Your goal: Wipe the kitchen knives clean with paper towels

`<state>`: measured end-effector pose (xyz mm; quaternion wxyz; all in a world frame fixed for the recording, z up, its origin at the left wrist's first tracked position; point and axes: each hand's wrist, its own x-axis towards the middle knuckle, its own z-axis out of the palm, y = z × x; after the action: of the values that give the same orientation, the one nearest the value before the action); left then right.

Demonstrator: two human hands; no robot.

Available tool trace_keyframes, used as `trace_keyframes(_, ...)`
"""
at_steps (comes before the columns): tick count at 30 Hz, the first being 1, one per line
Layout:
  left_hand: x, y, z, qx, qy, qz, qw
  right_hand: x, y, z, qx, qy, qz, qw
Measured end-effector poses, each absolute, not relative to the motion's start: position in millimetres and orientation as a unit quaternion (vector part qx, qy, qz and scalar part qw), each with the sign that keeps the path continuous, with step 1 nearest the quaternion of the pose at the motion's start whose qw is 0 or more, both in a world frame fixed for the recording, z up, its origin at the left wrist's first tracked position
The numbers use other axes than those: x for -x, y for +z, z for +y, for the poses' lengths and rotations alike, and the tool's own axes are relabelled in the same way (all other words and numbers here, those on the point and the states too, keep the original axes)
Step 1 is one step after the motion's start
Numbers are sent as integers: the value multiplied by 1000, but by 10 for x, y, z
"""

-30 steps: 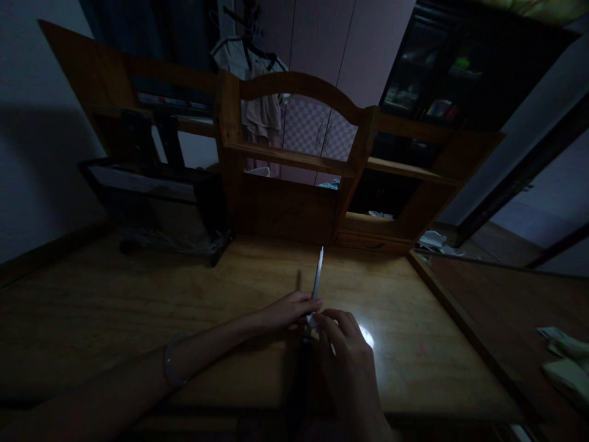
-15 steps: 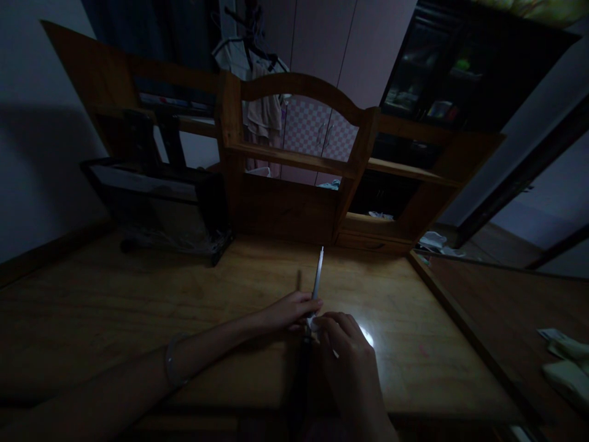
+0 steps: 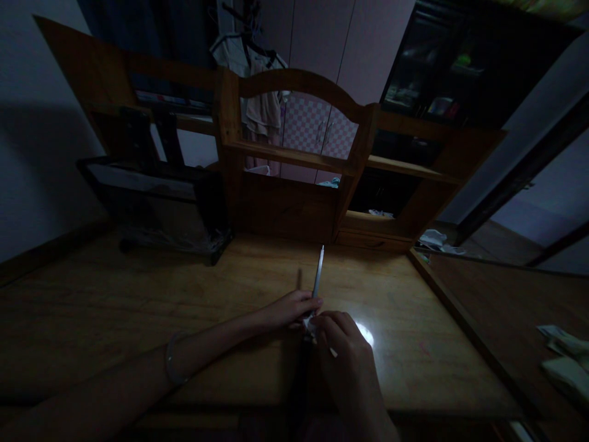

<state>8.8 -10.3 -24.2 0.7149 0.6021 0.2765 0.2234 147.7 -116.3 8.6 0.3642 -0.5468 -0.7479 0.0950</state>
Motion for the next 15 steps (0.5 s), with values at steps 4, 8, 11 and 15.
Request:
trace_keyframes(4, -89, -268, -95, -603, 225, 277, 713, -1486, 86, -1150, 551, 112, -742, 365)
trace_keyframes(8, -90, -288, -83, -609, 224, 290, 704, -1487, 102, -1163, 562, 147, -734, 353)
trace_keyframes(11, -90, -280, -89, -607, 222, 306, 699, -1492, 120, -1189, 559, 170, -732, 351)
trace_keyframes(15, -92, -273, -99, -600, 213, 312, 705, -1502, 136, -1204, 552, 187, -731, 355)
